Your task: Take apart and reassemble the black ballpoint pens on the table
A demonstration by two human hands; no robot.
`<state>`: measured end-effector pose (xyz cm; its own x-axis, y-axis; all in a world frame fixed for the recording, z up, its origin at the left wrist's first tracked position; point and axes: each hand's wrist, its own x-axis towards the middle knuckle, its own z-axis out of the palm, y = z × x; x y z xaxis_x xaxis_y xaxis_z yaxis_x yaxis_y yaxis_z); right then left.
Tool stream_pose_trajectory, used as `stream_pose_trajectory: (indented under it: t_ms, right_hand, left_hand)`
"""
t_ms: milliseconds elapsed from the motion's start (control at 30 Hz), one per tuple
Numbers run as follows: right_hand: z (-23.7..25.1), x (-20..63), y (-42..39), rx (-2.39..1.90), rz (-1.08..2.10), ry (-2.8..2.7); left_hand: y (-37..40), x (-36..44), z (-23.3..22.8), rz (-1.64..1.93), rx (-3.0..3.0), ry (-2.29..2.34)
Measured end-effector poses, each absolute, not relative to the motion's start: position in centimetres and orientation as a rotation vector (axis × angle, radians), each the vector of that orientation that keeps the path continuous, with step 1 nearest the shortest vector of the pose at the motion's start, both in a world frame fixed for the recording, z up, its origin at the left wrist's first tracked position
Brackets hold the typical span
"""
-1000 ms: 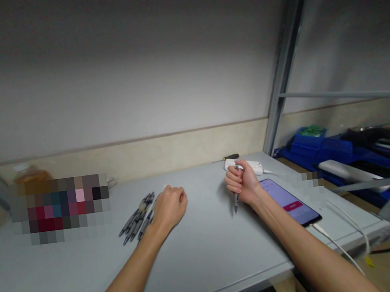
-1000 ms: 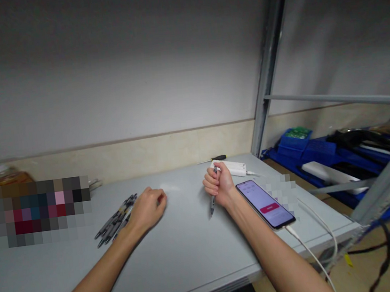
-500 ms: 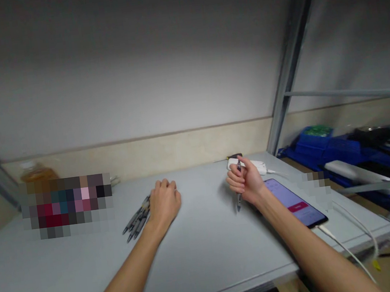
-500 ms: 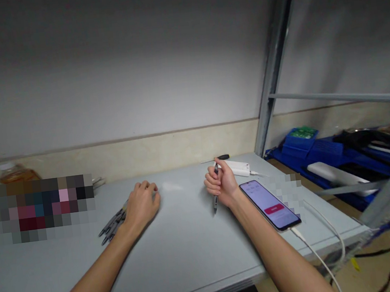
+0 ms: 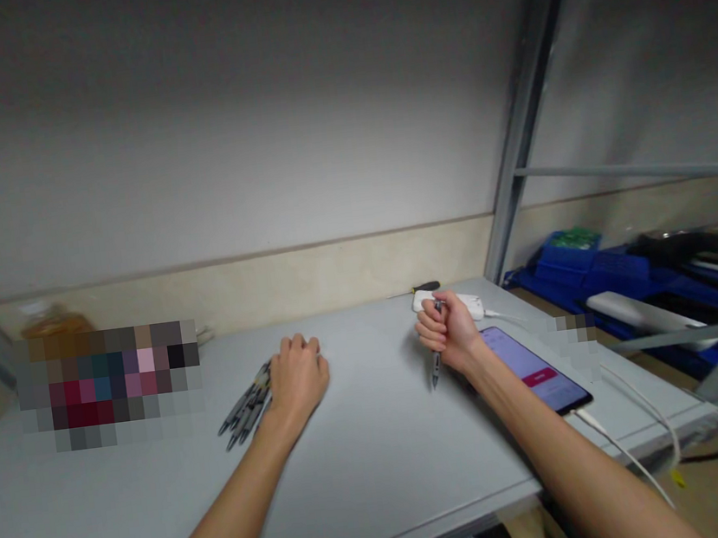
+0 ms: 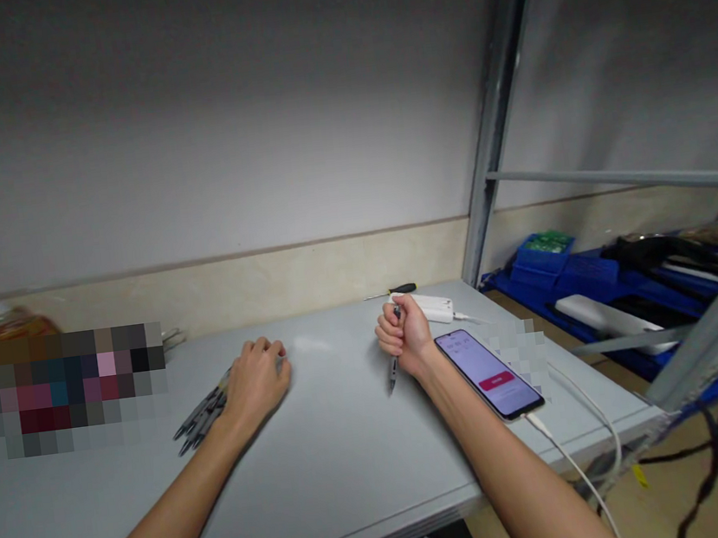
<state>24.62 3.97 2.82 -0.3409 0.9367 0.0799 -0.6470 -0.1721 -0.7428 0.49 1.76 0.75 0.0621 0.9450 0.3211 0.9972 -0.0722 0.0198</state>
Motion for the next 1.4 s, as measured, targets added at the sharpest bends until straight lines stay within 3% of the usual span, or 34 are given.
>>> stream_pose_trajectory:
  t_ms: [200, 467, 733, 833, 1100, 1400]
  right_hand:
    - [2.7, 24.4, 4.1, -0.639, 1.688, -0.9]
    - [1.5, 22.9, 4.8, -0.943, 1.296, -1.053]
    - [0.3, 23.5, 4.8, -1.439, 0.405, -1.741]
    - [-0.1, 23.7, 4.6, -1.675, 0.229, -1.887]
    - [0.1, 23.8, 4.0, -2.06, -0.018, -2.032]
    - [0.3, 23.6, 3.8, -2.121, 0.08, -2.047]
  left_hand:
    - [1.8, 0.5, 0.6, -0.379, -2.118, -1.96]
    - [1.5, 0.6, 0.8, -0.308, -2.127, -2.015]
    - [1.5, 0.4, 0.4, -0.254, -2.108, -2.016]
    - [1.5, 0.3, 0.2, -0.246, -2.081, -2.024]
    - [1.6, 0.0, -0.1, -0.232, -2.03, -2.073]
    - [1.9, -0.2, -0.3, -0.114, -2.043, -2.077]
